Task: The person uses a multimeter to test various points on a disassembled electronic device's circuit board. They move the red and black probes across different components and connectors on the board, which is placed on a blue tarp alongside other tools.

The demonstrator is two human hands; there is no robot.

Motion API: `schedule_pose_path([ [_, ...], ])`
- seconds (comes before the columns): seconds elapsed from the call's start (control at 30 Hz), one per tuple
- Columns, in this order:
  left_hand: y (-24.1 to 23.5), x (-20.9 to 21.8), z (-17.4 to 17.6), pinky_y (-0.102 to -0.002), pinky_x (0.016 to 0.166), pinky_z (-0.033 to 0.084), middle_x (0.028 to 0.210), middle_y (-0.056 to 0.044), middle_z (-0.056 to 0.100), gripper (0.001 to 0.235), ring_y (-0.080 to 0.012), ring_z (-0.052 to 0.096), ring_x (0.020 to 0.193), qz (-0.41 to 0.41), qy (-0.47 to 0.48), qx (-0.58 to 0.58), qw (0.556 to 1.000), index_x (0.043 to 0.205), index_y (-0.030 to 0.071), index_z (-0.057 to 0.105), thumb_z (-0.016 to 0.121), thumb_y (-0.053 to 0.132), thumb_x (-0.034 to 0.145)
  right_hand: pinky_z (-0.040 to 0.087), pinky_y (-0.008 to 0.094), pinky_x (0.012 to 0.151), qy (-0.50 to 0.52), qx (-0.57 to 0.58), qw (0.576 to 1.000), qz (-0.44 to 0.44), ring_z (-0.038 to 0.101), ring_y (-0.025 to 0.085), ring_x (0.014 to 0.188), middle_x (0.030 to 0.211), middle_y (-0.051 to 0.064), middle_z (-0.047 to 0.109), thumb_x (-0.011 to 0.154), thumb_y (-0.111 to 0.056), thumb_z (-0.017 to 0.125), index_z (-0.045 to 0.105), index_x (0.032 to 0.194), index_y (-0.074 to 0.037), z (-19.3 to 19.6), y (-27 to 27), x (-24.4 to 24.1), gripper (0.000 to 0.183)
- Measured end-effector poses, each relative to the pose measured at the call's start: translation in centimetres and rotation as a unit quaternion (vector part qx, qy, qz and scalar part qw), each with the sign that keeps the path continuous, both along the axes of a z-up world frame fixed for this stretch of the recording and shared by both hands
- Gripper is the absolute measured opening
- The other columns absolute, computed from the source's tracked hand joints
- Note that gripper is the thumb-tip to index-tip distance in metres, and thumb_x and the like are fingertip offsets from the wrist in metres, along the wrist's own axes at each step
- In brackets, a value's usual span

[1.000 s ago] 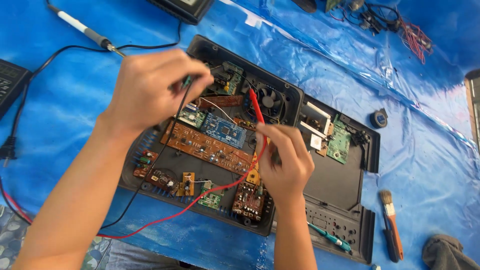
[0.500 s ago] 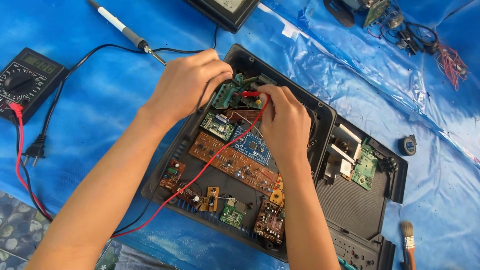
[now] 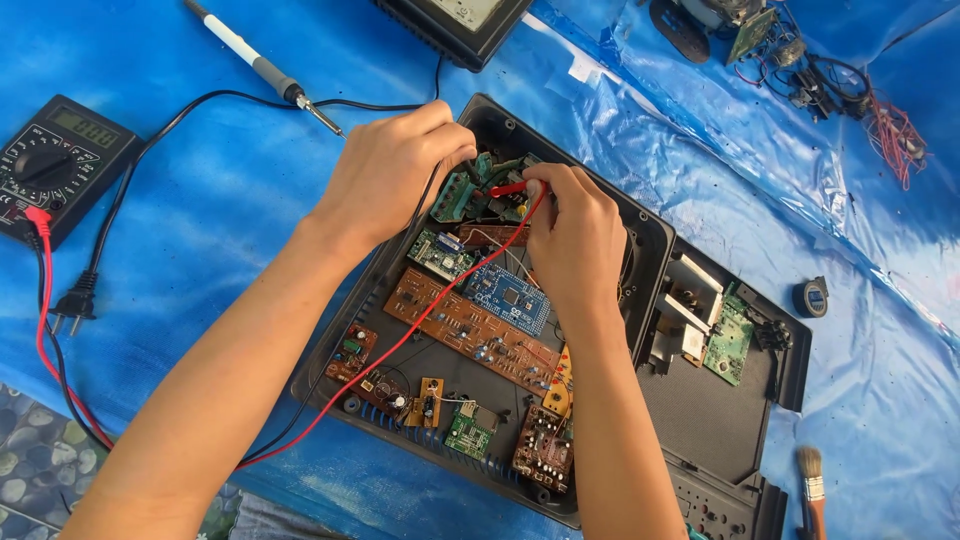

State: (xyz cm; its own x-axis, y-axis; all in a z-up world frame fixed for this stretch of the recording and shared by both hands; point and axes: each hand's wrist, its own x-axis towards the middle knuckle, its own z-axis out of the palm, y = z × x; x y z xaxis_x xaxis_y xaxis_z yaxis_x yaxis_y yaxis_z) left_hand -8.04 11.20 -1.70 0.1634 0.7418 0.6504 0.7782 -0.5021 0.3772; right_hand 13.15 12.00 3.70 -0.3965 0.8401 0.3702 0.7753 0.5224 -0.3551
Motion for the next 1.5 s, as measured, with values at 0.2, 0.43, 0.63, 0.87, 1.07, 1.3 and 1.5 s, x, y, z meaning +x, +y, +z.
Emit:
schedule_pose_path([
  [0.2,-0.4,-0.2,0.5,-0.037,0.043,0.037,0.086,-0.003,0.057,0.011,-0.0237,0.054,0.060,0.023,0.006,0.012,1.000,0.098,0.008,0.072,0.068,0.011,0.108,0.040,0.033,0.046,0.006,0.012,1.000,-0.002,0.050,0.015,0.045,0.103,0.005,0.076,0.102,-0.009,0.060,0.074,0.110,-0.009,0.6,-0.5,-0.2,0.015],
  [0.43,-0.8,-0.2,0.3,-0.033,0.050,0.051,0.082,0.003,0.052,0.025,-0.0208,0.060,0.060,0.045,0.007,-0.013,0.999,0.093,0.015,0.069,0.057,0.021,0.114,0.049,0.036,0.048,0.046,0.033,0.998,0.028,0.063,0.026,0.052,0.084,0.010,0.070,0.102,-0.006,0.062,0.074,0.106,-0.006,0.8,-1.2,-0.5,0.012],
  [0.63,-0.8,0.0,0.2,-0.032,0.049,0.051,0.081,0.003,0.053,0.027,-0.0202,0.060,0.059,0.045,0.007,-0.026,0.999,0.091,0.014,0.069,0.056,0.021,0.114,0.048,0.032,0.049,0.053,0.014,0.998,0.020,0.062,0.022,0.051,0.083,0.008,0.070,0.101,-0.006,0.064,0.075,0.105,-0.007,-0.1,-0.9,-0.4,0.012],
  [0.87,-1.0,0.1,0.5,-0.036,0.048,0.050,0.081,0.000,0.053,0.025,-0.0249,0.061,0.060,0.029,-0.004,-0.029,0.999,0.092,0.010,0.069,0.056,0.018,0.114,0.048,0.032,0.048,0.061,0.010,0.998,0.018,0.060,0.020,0.050,0.082,0.008,0.071,0.100,-0.005,0.064,0.076,0.105,-0.007,-0.5,-0.6,-0.1,0.012],
  [1.07,-1.2,-0.2,1.0,-0.035,0.047,0.049,0.079,0.002,0.054,0.025,-0.0234,0.059,0.056,0.023,-0.030,-0.014,0.999,0.094,0.014,0.071,0.057,0.020,0.113,0.047,0.030,0.047,0.083,0.067,0.993,0.039,0.060,0.021,0.050,0.083,0.010,0.071,0.100,0.000,0.065,0.075,0.106,-0.004,1.4,-1.5,1.0,0.012],
  [1.3,-2.9,0.0,3.6,-0.037,0.061,0.052,0.098,-0.011,0.068,0.009,-0.0251,0.064,0.076,-0.084,-0.047,0.087,0.992,0.116,0.003,0.073,0.068,0.007,0.110,0.047,0.026,0.058,0.060,0.149,0.986,0.055,0.055,0.012,0.058,0.098,0.011,0.070,0.102,0.011,0.069,0.070,0.111,0.000,3.3,-4.6,5.0,0.014],
  [1.5,-5.0,2.9,4.3,-0.031,0.059,0.057,0.092,-0.007,0.075,0.009,-0.0207,0.072,0.079,-0.136,-0.014,0.131,0.982,0.110,0.002,0.079,0.077,0.004,0.102,0.045,0.025,0.055,0.094,0.155,0.983,-0.001,0.059,0.013,0.061,0.094,0.014,0.074,0.102,0.002,0.066,0.071,0.115,-0.001,-1.6,-10.7,9.2,0.015],
])
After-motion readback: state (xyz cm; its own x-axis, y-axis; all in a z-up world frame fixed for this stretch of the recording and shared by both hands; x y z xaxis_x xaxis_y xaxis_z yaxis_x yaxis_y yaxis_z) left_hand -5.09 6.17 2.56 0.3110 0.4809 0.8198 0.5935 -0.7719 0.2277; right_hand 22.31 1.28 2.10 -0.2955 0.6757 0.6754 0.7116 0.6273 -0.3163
